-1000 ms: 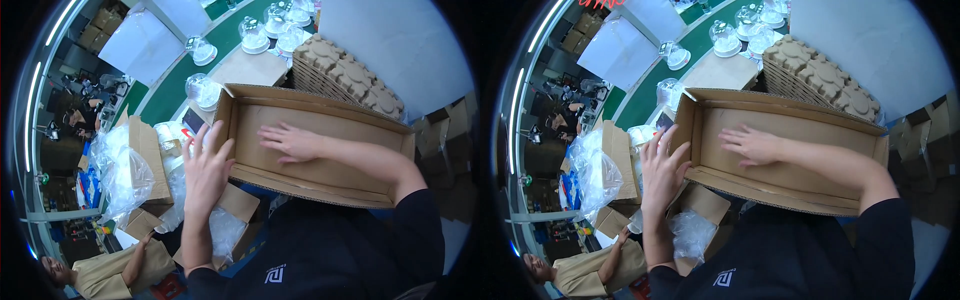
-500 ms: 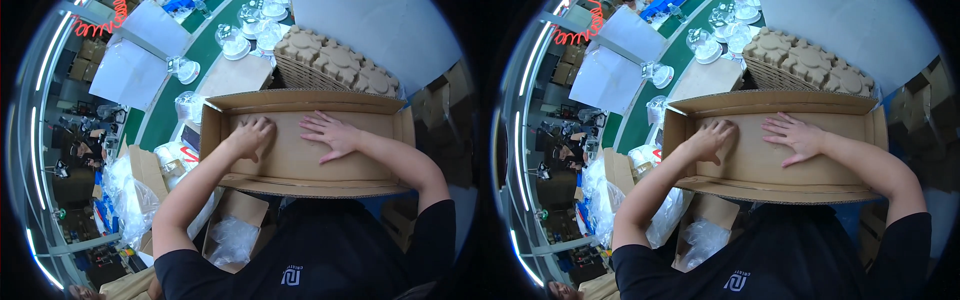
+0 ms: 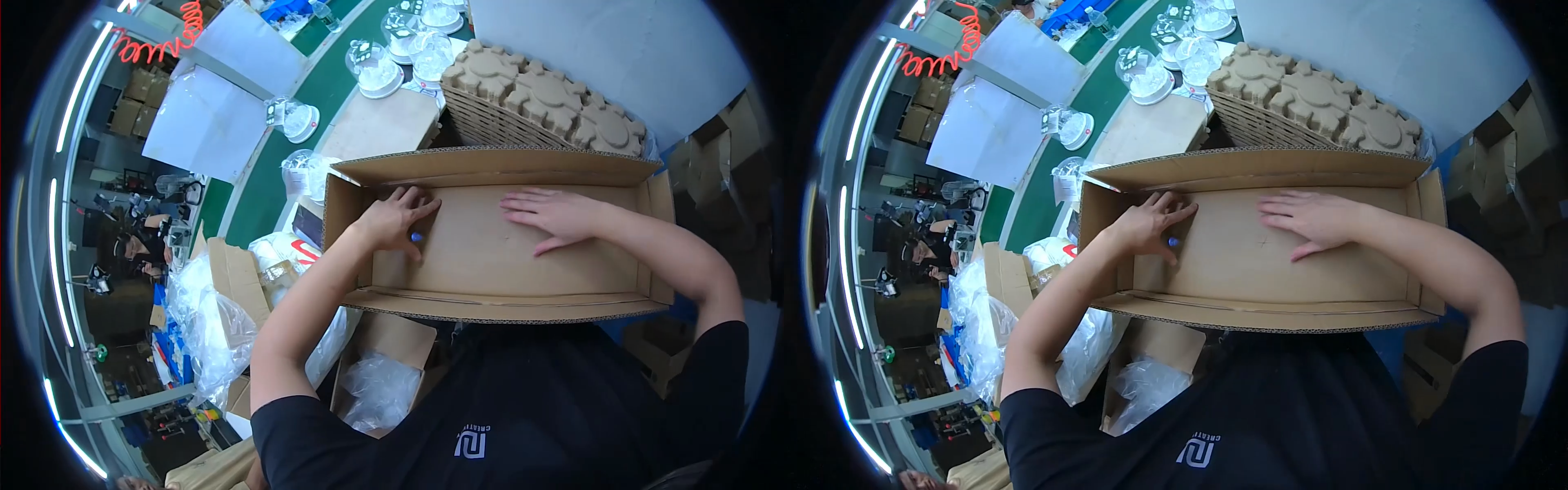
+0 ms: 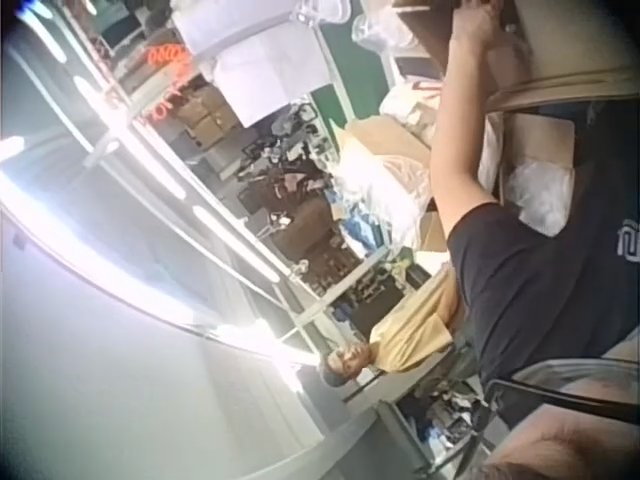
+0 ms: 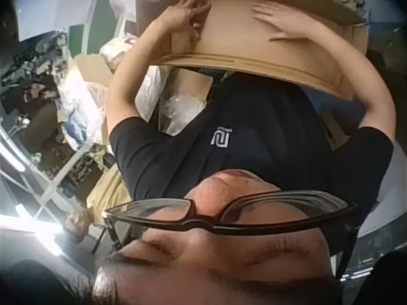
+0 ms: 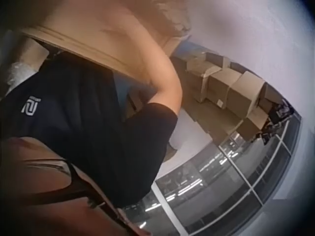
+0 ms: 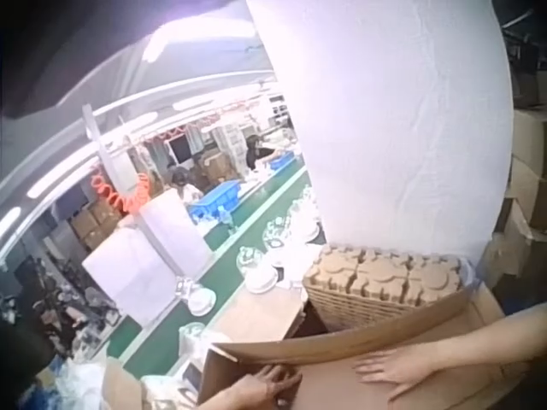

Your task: Assemble and package light-up decorative fixtures into boxes with protective inserts.

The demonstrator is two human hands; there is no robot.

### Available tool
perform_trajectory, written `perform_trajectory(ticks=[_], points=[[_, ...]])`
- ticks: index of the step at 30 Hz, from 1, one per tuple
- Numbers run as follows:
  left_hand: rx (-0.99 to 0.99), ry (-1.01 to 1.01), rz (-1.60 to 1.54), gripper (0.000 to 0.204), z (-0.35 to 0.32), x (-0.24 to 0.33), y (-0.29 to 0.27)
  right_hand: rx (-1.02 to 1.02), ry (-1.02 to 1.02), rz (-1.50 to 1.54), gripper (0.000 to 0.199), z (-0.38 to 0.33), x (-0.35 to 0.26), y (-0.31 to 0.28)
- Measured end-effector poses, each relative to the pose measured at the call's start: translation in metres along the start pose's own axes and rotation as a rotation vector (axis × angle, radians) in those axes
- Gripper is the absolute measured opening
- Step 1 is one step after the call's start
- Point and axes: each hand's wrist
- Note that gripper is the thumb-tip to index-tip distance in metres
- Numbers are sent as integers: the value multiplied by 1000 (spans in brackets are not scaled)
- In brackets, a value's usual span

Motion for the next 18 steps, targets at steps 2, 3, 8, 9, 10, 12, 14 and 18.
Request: perform_trajectory(ticks=[2,3,8,9,10,12,14,18], points=[[12,-17,-22,106,-3,7,7,-132,168,-70,81,-13,-20,-39],[-16,-71,3,106,-6,12,6,-261,340,-148,78,-22,-25,-53],[-36,-90,59,106,5,24,7,-185,419,-100,80,-41,0,-18],[-43,-93,48,106,7,22,5,-192,424,-122,81,-39,-2,-16],[-50,-96,39,105,10,21,5,-202,437,-111,81,-38,-2,-13],[-46,-78,64,99,20,27,-1,-218,472,-112,80,-36,-3,-12],[-353,-91,156,89,45,42,-5,-216,486,-97,81,-42,-6,-13],[-2,233,-56,84,97,88,-7,-63,435,-37,73,-72,-2,-24]])
Point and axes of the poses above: each hand's wrist, its own z-axis towards the middle knuckle, its own y-axis out of the palm, x = y × z, and after that the axes turned 14 degrees about y, right-handed
